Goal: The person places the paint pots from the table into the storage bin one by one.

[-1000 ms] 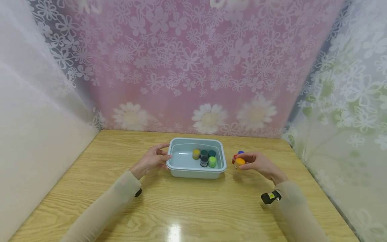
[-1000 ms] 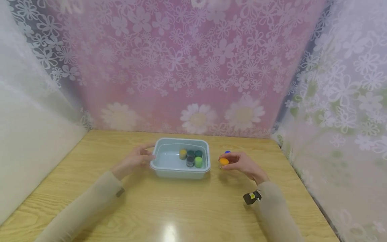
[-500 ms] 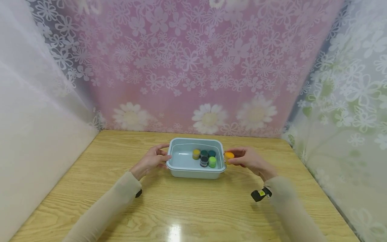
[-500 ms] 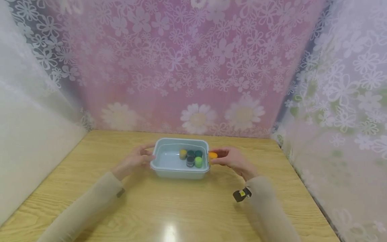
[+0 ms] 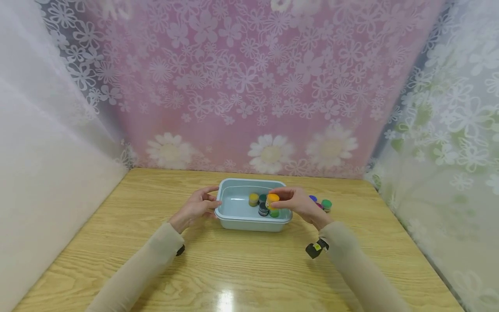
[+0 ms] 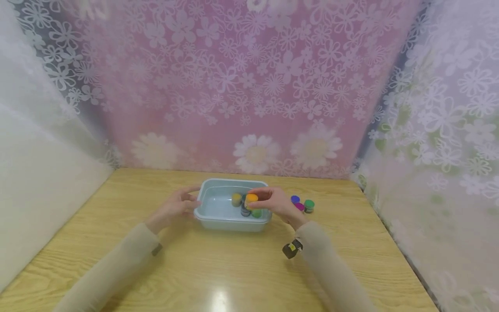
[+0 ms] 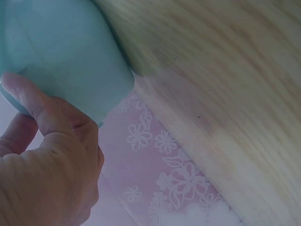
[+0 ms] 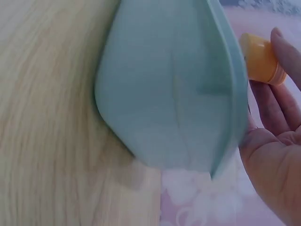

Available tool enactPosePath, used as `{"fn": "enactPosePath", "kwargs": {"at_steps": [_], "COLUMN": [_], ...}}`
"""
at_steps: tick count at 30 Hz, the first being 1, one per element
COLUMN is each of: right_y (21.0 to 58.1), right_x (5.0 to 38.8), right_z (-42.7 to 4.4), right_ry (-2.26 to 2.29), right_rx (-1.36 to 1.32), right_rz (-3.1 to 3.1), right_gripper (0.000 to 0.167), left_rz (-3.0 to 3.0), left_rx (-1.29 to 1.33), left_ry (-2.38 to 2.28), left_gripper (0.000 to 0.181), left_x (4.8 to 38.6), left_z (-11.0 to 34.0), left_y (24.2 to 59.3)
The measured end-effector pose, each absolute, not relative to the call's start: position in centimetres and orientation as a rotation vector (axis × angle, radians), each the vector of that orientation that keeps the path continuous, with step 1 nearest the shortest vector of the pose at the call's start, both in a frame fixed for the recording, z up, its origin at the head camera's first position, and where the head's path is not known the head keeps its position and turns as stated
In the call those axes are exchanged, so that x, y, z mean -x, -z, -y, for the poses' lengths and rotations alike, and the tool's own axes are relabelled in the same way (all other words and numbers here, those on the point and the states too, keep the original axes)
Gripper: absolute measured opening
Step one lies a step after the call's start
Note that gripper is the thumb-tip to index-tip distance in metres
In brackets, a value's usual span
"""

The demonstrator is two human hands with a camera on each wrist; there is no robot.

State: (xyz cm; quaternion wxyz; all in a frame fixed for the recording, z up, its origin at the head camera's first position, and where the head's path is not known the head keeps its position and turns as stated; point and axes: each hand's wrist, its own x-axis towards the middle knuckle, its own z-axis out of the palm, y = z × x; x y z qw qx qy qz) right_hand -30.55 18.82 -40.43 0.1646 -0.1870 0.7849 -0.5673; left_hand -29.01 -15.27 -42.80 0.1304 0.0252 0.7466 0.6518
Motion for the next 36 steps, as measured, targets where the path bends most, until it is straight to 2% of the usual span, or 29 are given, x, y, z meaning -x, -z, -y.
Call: {"fn": "enactPosePath", "kwargs": {"at_steps": [13, 18, 25, 36], "right_y": [40.7, 41.3, 41.5, 41.6], "right_x": [31.4, 32.1, 32.7, 33.4], "right_z": [-15.6, -14.9, -14.4, -13.1], "right_ry": [1.534, 1.513, 1.44, 1.227], "right_rx": [0.6, 0.641, 0.65, 0.61], "right_rz": [-2.247, -2.258, -2.343, -2.459], "right_gripper": [0.049, 0.052, 0.046, 0.045], "left_rz": [-2.16, -2.169, -2.196, -2.186], "left_rx": [-0.076, -0.066, -0.1, -0.091], "left_ry": [-1.899, -1.903, -1.879, -1.88], "left_gripper": [0.062, 0.061, 0.06, 0.062], "left_x": [29.1, 29.3, 29.2, 29.1], "left_z": [14.9, 15.1, 15.1, 15.4], "left_y": [42.4, 42.8, 42.8, 42.9]}}
